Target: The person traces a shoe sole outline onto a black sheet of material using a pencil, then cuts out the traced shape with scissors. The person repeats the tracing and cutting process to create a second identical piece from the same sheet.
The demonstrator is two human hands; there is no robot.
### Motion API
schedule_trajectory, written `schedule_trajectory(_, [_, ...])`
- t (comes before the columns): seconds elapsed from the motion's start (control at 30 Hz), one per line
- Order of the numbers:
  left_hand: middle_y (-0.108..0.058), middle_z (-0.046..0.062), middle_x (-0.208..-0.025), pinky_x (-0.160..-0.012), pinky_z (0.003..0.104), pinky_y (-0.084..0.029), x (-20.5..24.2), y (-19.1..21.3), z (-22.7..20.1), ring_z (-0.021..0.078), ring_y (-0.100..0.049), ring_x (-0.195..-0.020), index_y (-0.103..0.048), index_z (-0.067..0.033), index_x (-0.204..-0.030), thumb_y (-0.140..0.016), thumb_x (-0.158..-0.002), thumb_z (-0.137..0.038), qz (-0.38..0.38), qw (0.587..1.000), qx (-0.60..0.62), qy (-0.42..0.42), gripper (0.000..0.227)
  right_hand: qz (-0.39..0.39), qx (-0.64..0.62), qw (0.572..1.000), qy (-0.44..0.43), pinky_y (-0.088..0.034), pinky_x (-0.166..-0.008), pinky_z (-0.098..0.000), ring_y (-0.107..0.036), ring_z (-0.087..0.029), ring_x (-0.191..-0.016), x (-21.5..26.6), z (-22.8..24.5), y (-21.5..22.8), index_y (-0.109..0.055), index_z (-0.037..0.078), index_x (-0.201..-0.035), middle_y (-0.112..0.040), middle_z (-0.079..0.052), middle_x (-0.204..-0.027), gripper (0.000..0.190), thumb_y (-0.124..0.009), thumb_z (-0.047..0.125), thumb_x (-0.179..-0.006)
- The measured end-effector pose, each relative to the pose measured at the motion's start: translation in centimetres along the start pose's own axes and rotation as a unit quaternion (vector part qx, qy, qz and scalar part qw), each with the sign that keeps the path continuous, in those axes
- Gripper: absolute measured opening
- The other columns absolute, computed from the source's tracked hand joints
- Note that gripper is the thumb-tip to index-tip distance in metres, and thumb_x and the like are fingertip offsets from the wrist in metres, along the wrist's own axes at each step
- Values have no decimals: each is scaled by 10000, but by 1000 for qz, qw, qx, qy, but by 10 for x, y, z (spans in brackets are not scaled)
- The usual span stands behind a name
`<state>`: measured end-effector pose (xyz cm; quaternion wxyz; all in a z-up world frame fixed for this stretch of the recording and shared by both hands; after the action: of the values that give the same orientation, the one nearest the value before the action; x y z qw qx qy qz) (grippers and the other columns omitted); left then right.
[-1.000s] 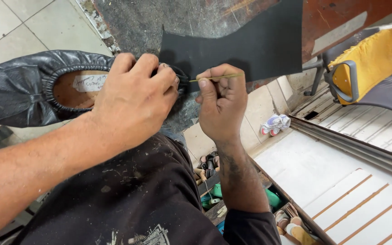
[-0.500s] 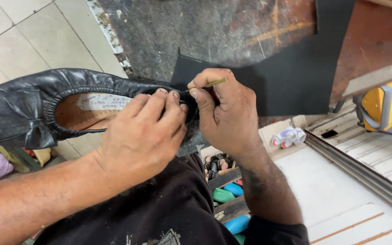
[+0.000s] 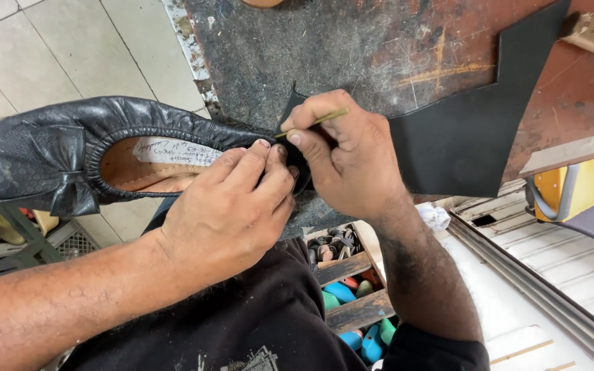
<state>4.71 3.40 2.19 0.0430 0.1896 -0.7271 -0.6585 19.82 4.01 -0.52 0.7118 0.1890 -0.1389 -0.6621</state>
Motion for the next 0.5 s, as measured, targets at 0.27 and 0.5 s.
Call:
schedule_trajectory(0.27, [-674,167,-1069,-829,371,-545,0,3,0,308,-627,-977,-738,-13,-1083,-564,-1027,-142,-10,999,-41,-14,224,-56,-34,997,-43,-574,-575,-219,-638,-111,-639,33,-1,5,-504,92,-1082,-694,-72,-1043,134,-602,2,-1065])
schedule_trajectory(0.5, [-655,133,-1054,-833,374,-575,2,0,1,276,-617,-937,-721,-25,-1126,-581,-1024,-138,-4,999,-44,-14,207,-216,11,976,-11,-439,-515,-227,-556,-87,-514,72,4,-10,-557,78,-1050,-680,-96,-1047,59,-597,43,-1076])
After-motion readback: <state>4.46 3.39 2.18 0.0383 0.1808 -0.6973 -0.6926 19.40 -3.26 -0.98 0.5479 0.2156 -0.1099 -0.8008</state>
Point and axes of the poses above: each hand's wrist, its own x-axis away from the middle knuckle, its own y-axis out of the back of the hand, z = x × y, the point moved 5 cm from there along -x, towards the middle knuckle
